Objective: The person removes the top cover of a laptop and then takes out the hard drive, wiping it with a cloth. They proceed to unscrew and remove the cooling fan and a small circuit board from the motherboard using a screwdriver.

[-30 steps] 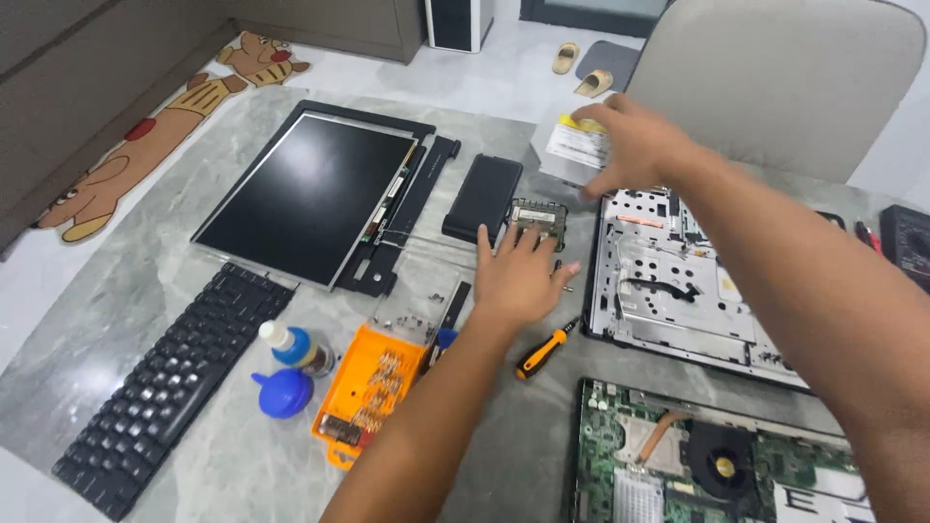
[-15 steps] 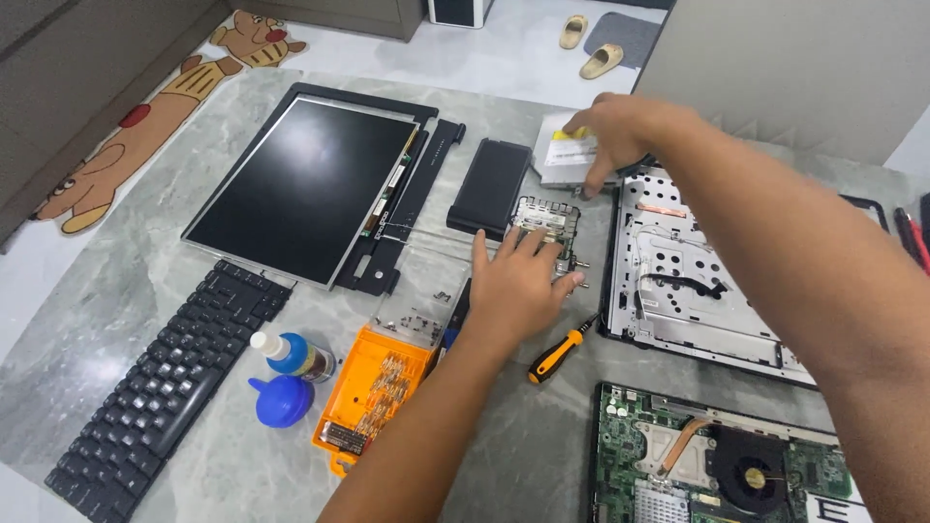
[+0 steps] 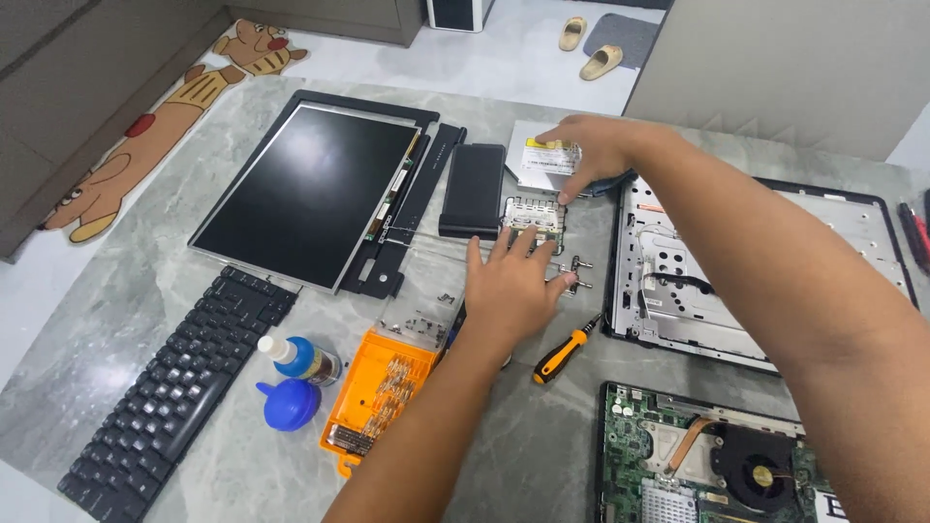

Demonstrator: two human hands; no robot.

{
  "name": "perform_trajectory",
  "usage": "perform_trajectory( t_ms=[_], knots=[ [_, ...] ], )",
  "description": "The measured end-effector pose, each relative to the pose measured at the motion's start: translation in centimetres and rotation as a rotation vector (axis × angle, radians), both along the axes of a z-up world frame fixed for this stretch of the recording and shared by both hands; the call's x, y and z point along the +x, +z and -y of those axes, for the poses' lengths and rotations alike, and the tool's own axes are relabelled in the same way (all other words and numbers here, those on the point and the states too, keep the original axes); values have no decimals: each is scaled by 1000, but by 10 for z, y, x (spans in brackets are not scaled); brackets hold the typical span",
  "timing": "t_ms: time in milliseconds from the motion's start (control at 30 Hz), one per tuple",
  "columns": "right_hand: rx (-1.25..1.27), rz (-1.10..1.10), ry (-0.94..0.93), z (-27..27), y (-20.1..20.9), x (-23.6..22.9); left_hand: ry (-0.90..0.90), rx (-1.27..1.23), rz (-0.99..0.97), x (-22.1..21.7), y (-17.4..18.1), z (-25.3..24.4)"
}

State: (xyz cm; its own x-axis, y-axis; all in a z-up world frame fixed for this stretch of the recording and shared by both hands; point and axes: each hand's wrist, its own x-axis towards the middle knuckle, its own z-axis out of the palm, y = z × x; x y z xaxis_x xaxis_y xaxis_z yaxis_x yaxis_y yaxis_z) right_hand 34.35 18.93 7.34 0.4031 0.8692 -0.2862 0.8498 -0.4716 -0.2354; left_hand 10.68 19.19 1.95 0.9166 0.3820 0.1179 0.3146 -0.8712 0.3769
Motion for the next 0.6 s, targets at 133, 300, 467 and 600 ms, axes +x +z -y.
perform_trajectory(
  t_ms=[133,300,467,600],
  knots=[
    [5,-93,-3,15,13,-12,-20,3,-39,-2,7,-1],
    [26,-74,3,21,3,-8,-5,-21,-109,-6,23,-5],
    [177,34,-17,38,17,-18,79,45,-25,-12,14,-9],
    [171,90,2,68,24,-13,118,103,-33,-7,0,-19]
  ],
)
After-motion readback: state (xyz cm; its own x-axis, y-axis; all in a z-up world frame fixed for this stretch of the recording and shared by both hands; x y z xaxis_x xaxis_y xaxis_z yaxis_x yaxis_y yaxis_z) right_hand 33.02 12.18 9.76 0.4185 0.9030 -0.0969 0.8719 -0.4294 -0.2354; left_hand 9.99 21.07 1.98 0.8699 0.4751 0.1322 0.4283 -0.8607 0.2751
